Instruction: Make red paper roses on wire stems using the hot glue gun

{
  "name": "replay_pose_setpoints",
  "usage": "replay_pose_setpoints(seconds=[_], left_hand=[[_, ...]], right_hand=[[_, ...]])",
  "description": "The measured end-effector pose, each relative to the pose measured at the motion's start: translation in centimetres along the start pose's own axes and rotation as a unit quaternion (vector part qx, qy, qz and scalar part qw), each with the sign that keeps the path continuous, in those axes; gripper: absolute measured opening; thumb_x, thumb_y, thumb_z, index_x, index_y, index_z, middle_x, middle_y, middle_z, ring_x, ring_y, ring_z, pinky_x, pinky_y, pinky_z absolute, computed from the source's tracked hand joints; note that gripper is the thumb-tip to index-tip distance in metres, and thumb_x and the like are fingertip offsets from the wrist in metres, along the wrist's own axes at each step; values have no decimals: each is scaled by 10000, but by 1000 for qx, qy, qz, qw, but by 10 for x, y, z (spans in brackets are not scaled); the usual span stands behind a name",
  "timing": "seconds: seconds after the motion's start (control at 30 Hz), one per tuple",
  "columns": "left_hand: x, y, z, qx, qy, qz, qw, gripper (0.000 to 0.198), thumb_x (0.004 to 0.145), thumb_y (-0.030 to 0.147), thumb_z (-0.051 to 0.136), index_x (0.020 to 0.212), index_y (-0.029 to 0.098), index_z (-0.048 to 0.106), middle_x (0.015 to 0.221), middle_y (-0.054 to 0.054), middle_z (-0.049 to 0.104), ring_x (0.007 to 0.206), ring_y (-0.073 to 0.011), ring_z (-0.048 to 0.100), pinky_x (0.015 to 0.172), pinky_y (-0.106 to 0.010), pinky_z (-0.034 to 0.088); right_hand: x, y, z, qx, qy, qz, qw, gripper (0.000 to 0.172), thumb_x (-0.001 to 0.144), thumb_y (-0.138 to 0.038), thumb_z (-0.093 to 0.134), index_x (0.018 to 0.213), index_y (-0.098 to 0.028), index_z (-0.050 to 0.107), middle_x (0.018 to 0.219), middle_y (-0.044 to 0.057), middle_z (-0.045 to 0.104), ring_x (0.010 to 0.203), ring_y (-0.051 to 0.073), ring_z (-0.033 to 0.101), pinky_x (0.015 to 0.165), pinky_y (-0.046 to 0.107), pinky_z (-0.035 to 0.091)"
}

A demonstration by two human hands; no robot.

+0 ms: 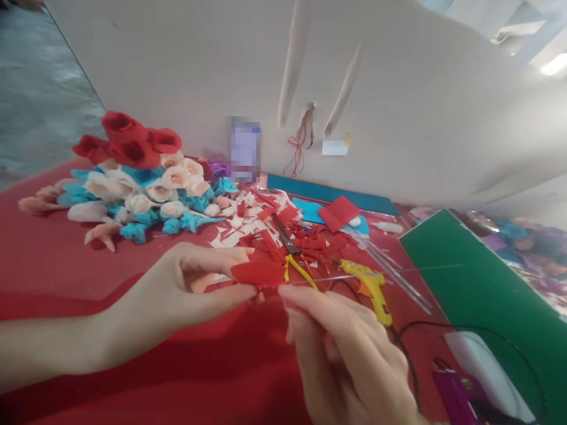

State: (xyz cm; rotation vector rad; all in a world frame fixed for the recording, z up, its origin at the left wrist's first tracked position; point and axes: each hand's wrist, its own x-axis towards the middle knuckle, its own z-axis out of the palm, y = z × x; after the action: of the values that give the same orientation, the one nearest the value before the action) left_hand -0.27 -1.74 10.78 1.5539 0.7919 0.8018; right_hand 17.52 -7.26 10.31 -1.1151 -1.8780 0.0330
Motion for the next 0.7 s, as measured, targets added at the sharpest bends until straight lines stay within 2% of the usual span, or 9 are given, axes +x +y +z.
replay_pose_setpoints(seconds=[0.1,0.27,0.37,0.53,0.7], left_hand=[[0,2,-1,-1,8,0,1000,151,762,224,567,687,160,681,711,-12,660,759,-176,608,747,-280,488],[0,1,-1,-13,10,7,1000,162,766,222,566,667,169,682,684,0,651,731,-160,597,755,-268,485],[1,0,0,-28,-2,10,1000,150,770,200,562,688,166,682,699,0,637,741,-149,578,757,-251,470],[0,0,2,-67,-16,10,998,134,754,128,574,711,135,700,726,-9,632,726,-115,565,673,-187,454],[0,-1,3,-58,-26,14,998,127,746,104,581,725,121,705,752,-27,651,738,-120,569,707,-203,458]], right_hand=[[2,-2,4,-15,34,-24,999,236,748,-96,561,966,-182,593,586,-25,598,403,79,518,464,200,494],[14,-4,6,-79,3,-134,988,290,703,-22,590,937,-194,581,577,-47,613,415,92,519,431,220,474],[18,-5,6,-88,-3,-155,984,276,688,-2,593,892,-187,596,551,-49,610,420,97,534,420,220,463],[16,-1,3,-89,-24,-168,982,238,710,-1,551,850,-184,612,574,-43,626,453,97,559,405,214,448],[18,-3,-2,-132,-38,-176,975,230,729,-13,533,826,-201,623,649,-38,659,499,111,591,425,225,467]])
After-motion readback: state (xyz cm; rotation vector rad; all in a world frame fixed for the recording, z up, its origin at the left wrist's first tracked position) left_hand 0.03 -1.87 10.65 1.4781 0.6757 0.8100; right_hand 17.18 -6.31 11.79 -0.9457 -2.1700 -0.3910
